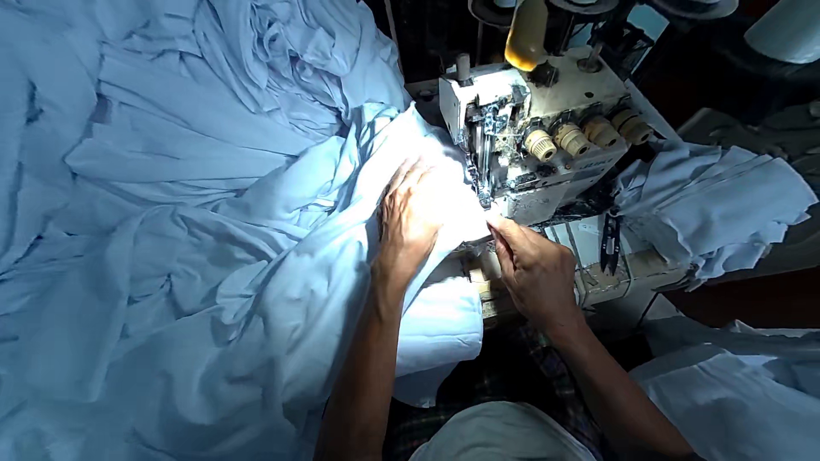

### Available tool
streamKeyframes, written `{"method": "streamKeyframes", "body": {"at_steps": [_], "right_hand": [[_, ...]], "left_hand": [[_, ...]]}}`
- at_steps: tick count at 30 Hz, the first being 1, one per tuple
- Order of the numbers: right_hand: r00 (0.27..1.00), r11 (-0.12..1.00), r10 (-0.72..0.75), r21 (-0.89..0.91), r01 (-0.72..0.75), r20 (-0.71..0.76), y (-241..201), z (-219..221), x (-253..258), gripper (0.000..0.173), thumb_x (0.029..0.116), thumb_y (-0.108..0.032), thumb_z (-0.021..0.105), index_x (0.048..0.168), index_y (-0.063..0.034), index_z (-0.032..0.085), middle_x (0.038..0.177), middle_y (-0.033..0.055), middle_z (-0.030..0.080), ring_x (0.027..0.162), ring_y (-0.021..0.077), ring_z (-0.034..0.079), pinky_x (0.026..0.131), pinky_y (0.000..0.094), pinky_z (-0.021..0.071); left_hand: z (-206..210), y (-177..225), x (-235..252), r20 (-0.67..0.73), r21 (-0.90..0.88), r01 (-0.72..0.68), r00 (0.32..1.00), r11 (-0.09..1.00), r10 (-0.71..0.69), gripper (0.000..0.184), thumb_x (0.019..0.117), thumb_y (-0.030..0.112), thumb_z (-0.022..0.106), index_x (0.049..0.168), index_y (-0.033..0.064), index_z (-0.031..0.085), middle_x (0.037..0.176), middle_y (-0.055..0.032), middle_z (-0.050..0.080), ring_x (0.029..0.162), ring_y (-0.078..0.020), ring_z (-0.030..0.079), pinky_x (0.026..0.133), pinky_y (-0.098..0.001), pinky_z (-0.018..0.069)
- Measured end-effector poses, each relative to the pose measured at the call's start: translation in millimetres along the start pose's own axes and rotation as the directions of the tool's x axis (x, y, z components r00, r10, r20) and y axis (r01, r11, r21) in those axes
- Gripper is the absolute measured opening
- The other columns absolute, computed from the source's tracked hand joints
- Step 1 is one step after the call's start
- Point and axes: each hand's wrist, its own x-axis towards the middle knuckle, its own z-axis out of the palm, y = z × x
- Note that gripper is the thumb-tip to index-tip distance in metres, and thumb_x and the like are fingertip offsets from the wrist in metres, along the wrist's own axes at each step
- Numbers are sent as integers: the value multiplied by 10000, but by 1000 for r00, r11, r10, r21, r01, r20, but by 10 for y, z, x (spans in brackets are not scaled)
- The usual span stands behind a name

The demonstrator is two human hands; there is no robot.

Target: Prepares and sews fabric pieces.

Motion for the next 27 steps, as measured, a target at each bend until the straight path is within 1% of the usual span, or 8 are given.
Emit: {"method": "streamKeyframes", "body": {"at_steps": [4, 9, 13, 17, 19, 22, 24, 27], "right_hand": [[999, 998, -37, 60, 37, -7, -19, -22, -113, 273, 955, -103, 603, 1175, -53, 756, 743, 114, 675, 580, 272, 637, 499, 417, 478], [982, 958, -186, 228, 174, 33, -116, -59, -500, 217, 949, -107, 598, 1049, -43, 780, 749, 90, 716, 626, 220, 678, 575, 357, 540], [977, 939, -196, 302, 163, 83, 53, -21, -677, 205, 954, -128, 593, 1020, -44, 767, 811, 81, 737, 695, 195, 703, 641, 334, 564], [993, 925, -44, 380, -1, 110, 305, -99, -686, 217, 957, -106, 591, 1043, -5, 763, 886, 109, 749, 742, 140, 700, 710, 269, 579], [995, 919, 1, 393, -40, 100, 355, -142, -644, 232, 964, -118, 580, 1047, 1, 761, 877, 109, 741, 720, 97, 674, 697, 218, 555], [996, 910, 9, 411, -46, 91, 315, -145, -619, 239, 965, -129, 576, 1044, 1, 761, 862, 97, 736, 704, 62, 655, 684, 181, 536], [994, 901, 3, 432, -50, 108, 241, -134, -651, 230, 971, -133, 583, 1039, 0, 759, 862, 91, 736, 709, 53, 661, 687, 173, 542], [991, 874, -18, 483, -50, 134, 157, -109, -730, 218, 963, -111, 588, 1039, 0, 760, 862, 82, 734, 712, 40, 653, 687, 160, 537]], "left_hand": [[59, -131, 187, -48, 86, 176, 984, 981, -173, 380, 1023, 119, 489, 1359, 25, 638, 1512, -182, 530, 1437, -409, 429, 1124, -617, 320], [10, -256, 195, -242, 236, 325, 932, 916, -269, 404, 977, 78, 515, 1366, 47, 624, 1549, -214, 464, 1360, -469, 457, 1006, -646, 361], [-588, -330, -573, -145, 221, 277, 958, 935, -249, 438, 963, 81, 638, 1398, 48, 606, 1512, -219, 498, 1221, -477, 585, 931, -677, 465], [-1483, -889, -1606, 36, 269, 324, 938, 907, -346, 492, 948, 329, 721, 1328, 26, 644, 1256, -244, 633, 882, -436, 669, 706, -664, 525], [-1701, -1151, -2032, 161, 275, 383, 886, 882, -435, 683, 835, 462, 781, 1363, 54, 638, 1267, -237, 655, 986, -472, 678, 756, -714, 514], [-1612, -1149, -2230, 197, 262, 521, 795, 812, -574, 832, 762, 284, 894, 1471, 35, 536, 1321, -315, 594, 1109, -582, 602, 842, -809, 425], [-1504, -1114, -2215, 153, 277, 545, 788, 791, -596, 651, 835, 187, 830, 1401, -11, 576, 1202, -340, 635, 1034, -590, 622, 829, -807, 421], [-1558, -1307, -2153, 142, 290, 520, 807, 803, -574, 207, 926, 74, 732, 1088, -48, 689, 873, -300, 677, 752, -512, 656, 692, -747, 464]]}}
